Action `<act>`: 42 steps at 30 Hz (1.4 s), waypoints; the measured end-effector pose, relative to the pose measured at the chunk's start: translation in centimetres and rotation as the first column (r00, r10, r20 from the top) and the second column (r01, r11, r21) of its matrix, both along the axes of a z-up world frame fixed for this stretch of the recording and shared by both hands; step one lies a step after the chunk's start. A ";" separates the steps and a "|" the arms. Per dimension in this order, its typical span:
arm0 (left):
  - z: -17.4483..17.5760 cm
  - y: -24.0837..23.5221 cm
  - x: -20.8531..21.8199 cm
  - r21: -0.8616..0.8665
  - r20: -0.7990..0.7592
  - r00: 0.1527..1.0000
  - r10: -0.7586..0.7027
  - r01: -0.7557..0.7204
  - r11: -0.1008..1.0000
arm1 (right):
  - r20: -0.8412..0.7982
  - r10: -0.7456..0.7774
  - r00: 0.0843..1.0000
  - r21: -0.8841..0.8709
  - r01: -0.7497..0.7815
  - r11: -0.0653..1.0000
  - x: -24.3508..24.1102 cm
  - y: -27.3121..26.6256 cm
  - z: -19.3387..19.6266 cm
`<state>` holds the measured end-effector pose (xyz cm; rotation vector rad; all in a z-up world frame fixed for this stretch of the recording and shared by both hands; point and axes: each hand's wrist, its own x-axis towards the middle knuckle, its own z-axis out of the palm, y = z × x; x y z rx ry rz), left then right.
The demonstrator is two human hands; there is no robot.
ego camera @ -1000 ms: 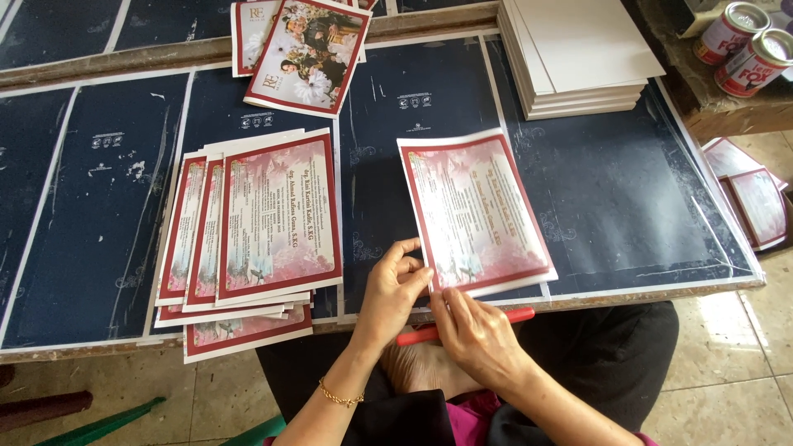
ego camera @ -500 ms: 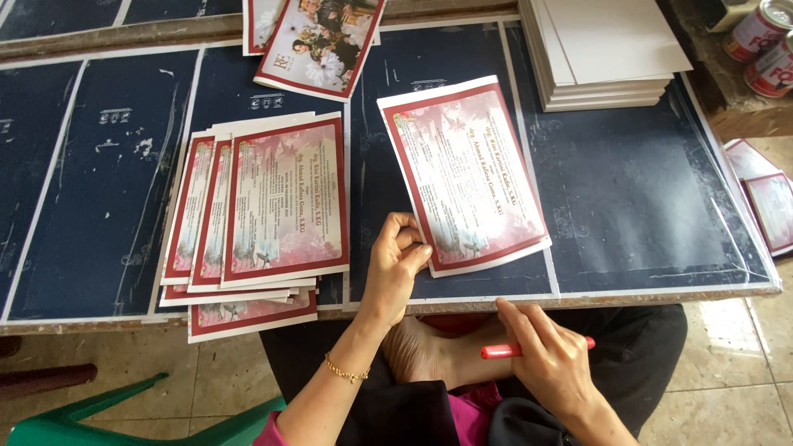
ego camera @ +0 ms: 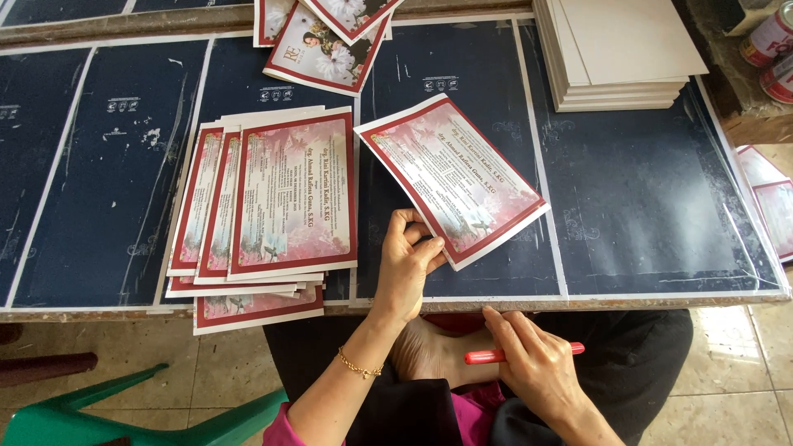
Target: Folding printed paper sheets and assembling them into invitation cards using a hand tool to crease the folds.
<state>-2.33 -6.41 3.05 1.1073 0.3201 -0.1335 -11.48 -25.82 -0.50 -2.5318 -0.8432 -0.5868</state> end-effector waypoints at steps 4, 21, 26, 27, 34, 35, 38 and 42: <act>0.1 -0.3 0.0 -0.018 0.017 1.000 0.022 -0.021 1.000 | -0.010 0.011 1.000 -0.020 -0.011 1.000 -0.1 -0.1 -0.3; 1.1 -2.0 -0.2 -0.043 0.020 1.000 0.017 -0.016 0.999 | 0.012 0.045 0.999 -0.072 -0.044 0.996 0.4 -0.2 0.9; 1.3 -2.1 -0.8 -0.051 0.001 1.000 -0.031 0.031 0.998 | 0.243 0.067 0.968 -0.314 0.013 0.949 2.6 0.0 4.8; 1.2 -2.1 -1.0 -0.049 0.001 0.999 -0.037 0.037 0.998 | 0.243 0.061 0.968 -0.312 0.019 0.950 3.1 0.3 5.2; 1.6 -1.5 -1.8 -0.017 -0.028 0.994 -0.106 0.105 0.994 | 0.389 0.130 0.912 -0.361 0.021 0.932 4.9 1.6 6.3; 1.4 -1.3 -1.8 -0.011 -0.033 0.994 -0.100 0.100 0.995 | 0.399 0.135 0.907 -0.353 0.015 0.936 5.1 1.7 6.0; 2.1 -1.2 -2.0 0.003 -0.030 0.996 -0.083 0.083 0.997 | 0.353 0.127 0.927 -0.332 -0.003 0.943 5.4 1.8 5.9; 1.3 -1.1 -2.2 -0.007 0.031 0.996 -0.080 0.080 0.997 | 0.236 0.072 0.969 -0.205 -0.023 0.979 5.6 2.1 4.2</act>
